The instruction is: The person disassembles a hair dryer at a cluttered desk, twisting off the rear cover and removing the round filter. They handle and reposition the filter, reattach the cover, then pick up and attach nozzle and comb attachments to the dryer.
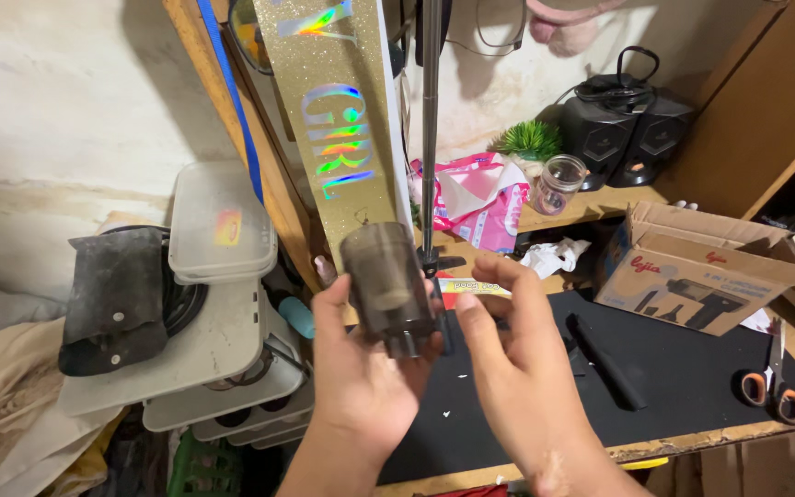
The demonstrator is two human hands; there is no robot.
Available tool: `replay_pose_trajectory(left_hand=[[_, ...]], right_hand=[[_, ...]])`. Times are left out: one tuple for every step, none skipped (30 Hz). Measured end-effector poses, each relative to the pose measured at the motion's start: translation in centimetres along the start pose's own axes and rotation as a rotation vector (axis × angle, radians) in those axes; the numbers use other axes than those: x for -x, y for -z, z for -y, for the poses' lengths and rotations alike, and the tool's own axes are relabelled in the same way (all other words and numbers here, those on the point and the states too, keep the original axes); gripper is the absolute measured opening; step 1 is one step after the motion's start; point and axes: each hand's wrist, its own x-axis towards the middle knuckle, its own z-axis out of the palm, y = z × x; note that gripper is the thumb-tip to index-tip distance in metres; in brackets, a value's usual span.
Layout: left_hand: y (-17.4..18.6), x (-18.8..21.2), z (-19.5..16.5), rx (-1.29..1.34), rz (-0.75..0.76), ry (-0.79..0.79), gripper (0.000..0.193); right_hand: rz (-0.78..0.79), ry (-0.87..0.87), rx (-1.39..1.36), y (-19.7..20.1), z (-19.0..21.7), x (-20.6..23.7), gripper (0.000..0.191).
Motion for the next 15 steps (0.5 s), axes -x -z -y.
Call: replay_pose_trajectory(left_hand=[[0.2,-0.1,0.0,0.064,0.189,-0.011,0.058],[0.4,-0.2,0.2,0.129,0.378,-0.019,0.058],[0.5,-0.3,0.4,0.195,0.567,-0.026,0.059],[0.6,-0.5,0.6,0.215,0.554,-0.016,0.058],[0.5,-0.7,0.8,0.236,0.543,-0.006,0.057],[0.4,-0.9,1.1,0.257,0.530,0.004,0.056],[0.3,-0.9,1.4,0.277,0.479,0.013,0.060],[0.2,-0.8,1.7,0.297,0.429,0.020,0.064],[0.1,-0.7,2.0,0.317,0.378,0.027,0.069],[-0.1,-0.7,2.4,0.319,0.415,0.005,0.066],[-0.3,-0.8,2.9,0.321,0.452,-0.018,0.062],[-0.6,-0.8,3.2,0.322,0.489,-0.042,0.058],[-0.8,-0.7,3.5,0.325,0.467,-0.052,0.057],[-1.0,-0.7,3.8,0.329,0.446,-0.062,0.056],[-1.2,-0.7,4.2,0.333,0.425,-0.071,0.054]], right_hand=[[-0.018,0.021,0.014,0.1,-0.3,-0.2,0.039],[-0.034,0.043,0.030,0.4,-0.5,-0.3,0.036],[-0.050,0.064,0.045,0.6,-0.7,-0.3,0.034],[-0.063,0.049,0.058,0.9,-0.8,-0.4,0.032],[-0.076,0.036,0.071,1.3,-0.9,-0.5,0.031],[-0.089,0.021,0.085,1.6,-0.9,-0.6,0.029],[-0.091,0.022,0.083,1.9,-1.0,-0.7,0.028],[-0.091,0.024,0.081,2.3,-1.0,-0.8,0.028],[-0.089,0.027,0.079,2.6,-1.1,-0.9,0.028],[-0.089,0.025,0.067,3.0,-1.1,-1.0,0.027],[-0.087,0.023,0.055,3.3,-1.2,-1.2,0.027],[-0.085,0.021,0.043,3.7,-1.3,-1.3,0.026],[-0.081,0.015,0.057,4.1,-1.3,-1.5,0.026],[-0.078,0.009,0.072,4.5,-1.4,-1.7,0.026],[-0.075,0.004,0.088,5.0,-1.5,-1.8,0.026]])
